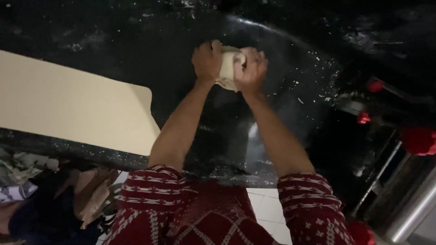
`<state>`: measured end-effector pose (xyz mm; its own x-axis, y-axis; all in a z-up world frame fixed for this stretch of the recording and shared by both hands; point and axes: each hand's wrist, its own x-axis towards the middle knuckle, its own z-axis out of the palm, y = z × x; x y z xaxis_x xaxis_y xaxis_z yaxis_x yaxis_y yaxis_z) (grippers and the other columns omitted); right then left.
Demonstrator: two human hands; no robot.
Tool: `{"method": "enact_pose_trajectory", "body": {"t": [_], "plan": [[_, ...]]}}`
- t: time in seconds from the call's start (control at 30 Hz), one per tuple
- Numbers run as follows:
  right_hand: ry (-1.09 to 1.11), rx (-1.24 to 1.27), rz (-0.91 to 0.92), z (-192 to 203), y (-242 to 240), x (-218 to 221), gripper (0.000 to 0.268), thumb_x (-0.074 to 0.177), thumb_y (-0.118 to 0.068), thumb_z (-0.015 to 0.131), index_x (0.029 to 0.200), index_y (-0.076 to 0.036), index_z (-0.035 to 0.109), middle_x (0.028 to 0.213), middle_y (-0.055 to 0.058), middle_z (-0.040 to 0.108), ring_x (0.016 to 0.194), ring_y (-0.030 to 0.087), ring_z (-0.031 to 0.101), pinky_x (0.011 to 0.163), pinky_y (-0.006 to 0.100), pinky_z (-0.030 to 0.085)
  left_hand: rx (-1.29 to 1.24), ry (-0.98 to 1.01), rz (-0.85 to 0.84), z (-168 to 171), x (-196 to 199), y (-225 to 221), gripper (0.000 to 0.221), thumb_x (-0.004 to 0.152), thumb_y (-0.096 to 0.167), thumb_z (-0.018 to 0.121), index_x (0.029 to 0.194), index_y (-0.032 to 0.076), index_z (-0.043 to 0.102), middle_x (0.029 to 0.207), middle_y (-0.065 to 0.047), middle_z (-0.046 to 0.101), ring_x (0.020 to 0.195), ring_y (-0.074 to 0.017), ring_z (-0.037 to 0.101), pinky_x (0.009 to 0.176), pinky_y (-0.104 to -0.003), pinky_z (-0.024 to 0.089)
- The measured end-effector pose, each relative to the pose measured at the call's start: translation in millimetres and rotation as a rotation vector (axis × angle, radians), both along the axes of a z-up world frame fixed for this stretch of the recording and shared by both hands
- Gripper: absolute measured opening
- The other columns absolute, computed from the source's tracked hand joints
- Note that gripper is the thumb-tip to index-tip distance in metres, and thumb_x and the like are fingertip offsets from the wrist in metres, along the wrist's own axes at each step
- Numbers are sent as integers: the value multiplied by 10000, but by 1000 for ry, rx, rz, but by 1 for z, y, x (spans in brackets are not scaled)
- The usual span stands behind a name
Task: A person is kneading a ball of dough by hand on a black countertop in a bakery.
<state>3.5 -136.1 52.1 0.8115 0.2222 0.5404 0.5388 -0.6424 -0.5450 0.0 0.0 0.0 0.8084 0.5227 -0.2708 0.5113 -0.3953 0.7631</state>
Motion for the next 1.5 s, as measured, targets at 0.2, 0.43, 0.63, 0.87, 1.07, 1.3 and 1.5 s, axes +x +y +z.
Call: {"method": "enact_pose_trajectory", "body": {"t": [0.2, 0.43, 0.63, 0.87, 1.07, 1.3, 1.5], "plan": [[188, -21, -2, -30, -17, 12, 281, 925, -210, 446, 849, -78, 683, 850, 99, 706, 779, 340, 631, 710, 475, 444, 123, -168, 306, 11, -28, -29, 379, 963, 279, 414, 641, 152, 569, 538, -26, 476, 480, -200, 431, 533, -408, 312], [192, -29, 31, -56, -32, 21, 279, 875, -175, 418, 852, -102, 686, 815, 103, 705, 737, 330, 661, 675, 460, 452, 50, -163, 315, 34, -107, -62, 425, 1084, 345, 319, 1081, 85, 654, 967, -102, 672, 842, -330, 654, 753, -445, 477], [513, 178, 157, -53, -41, 30, 250, 808, -202, 471, 766, -120, 704, 782, 10, 737, 760, 174, 701, 741, 311, 488, -61, -182, 47, 42, -118, -41, 342, 1040, 312, 439, 889, 149, 698, 599, 94, 469, 494, -57, 341, 507, -299, 297], [639, 248, 80, -67, -52, 37, 552, 1001, -395, 323, 788, -105, 741, 756, 39, 722, 745, 187, 671, 713, 359, 480, 182, -481, 264, 32, -86, -79, 296, 1081, 373, 485, 1066, 184, 712, 870, -10, 635, 734, -184, 555, 671, -365, 436], [931, 570, -86, -89, -58, 62, 548, 984, -379, 348, 697, -122, 738, 664, 4, 692, 649, 137, 618, 694, 325, 482, 236, -311, -66, 66, -55, -89, 621, 1059, 593, 392, 1489, 164, 524, 1533, -127, 556, 1471, -352, 501, 1159, -602, 381], [775, 645, -123, -134, -73, 73, 639, 1031, -413, 268, 711, -109, 729, 664, 35, 719, 617, 132, 629, 636, 315, 481, 436, -275, -136, 71, -30, -102, 447, 950, 420, 650, 1322, 172, 631, 1212, -95, 711, 1049, -322, 714, 823, -502, 547], [954, 712, -478, -98, -37, 60, 154, 725, -169, 605, 646, -202, 734, 633, -76, 615, 683, 48, 562, 686, 268, 464, 199, -674, -174, 13, -35, -51, 367, 1061, 387, 410, 1195, 150, 656, 1125, -38, 719, 1001, -308, 709, 846, -455, 492]]}}
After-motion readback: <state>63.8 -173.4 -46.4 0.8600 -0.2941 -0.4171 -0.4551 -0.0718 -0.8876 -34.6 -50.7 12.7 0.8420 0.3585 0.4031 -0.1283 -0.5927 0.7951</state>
